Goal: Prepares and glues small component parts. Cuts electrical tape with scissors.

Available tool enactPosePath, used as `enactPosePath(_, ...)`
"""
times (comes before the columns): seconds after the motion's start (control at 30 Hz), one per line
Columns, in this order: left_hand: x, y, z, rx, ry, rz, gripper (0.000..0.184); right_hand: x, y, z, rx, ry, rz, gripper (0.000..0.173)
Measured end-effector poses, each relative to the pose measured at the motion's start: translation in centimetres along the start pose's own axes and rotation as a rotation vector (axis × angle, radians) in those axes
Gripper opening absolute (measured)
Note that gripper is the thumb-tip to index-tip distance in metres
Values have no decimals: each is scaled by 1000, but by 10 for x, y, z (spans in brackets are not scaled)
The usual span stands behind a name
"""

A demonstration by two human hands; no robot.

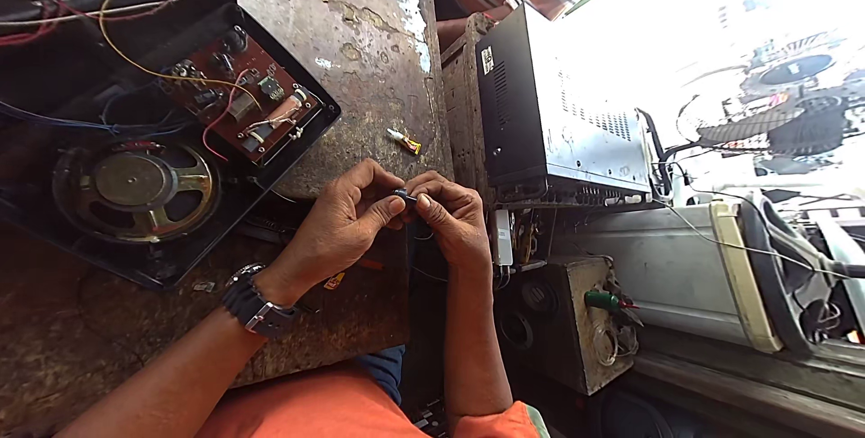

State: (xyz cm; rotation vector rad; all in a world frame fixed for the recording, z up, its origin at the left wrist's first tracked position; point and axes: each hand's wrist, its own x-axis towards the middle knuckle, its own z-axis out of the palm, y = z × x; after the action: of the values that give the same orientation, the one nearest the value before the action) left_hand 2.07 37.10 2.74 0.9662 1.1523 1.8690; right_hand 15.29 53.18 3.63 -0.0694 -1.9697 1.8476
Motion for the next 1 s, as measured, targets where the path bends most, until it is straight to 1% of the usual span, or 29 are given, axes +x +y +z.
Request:
enactPosePath(0.3, 0, 0, -2, -4, 8, -7, 16, 1, 0, 2, 4, 3, 12, 21)
enactPosePath(0.5, 2, -1, 1, -18, 31, 4, 14, 0, -3, -1, -16, 6, 69, 21)
enactPosePath(0.57, 3, -2, 1, -22, 26, -24, 13, 1, 1, -2, -33, 3, 48, 23)
enactPosePath(0.67, 5, 0, 0, -29, 15, -57, 16, 3, 3, -4, -27, -17, 20, 22)
enactPosePath(0.83, 6, 2, 0, -38, 4, -48, 19, 4, 3, -3, -6, -22, 2, 21)
enactPosePath(1.0, 6, 1, 0, -49, -7, -43, 17, 4, 4, -3, -1, -12, -10, 21)
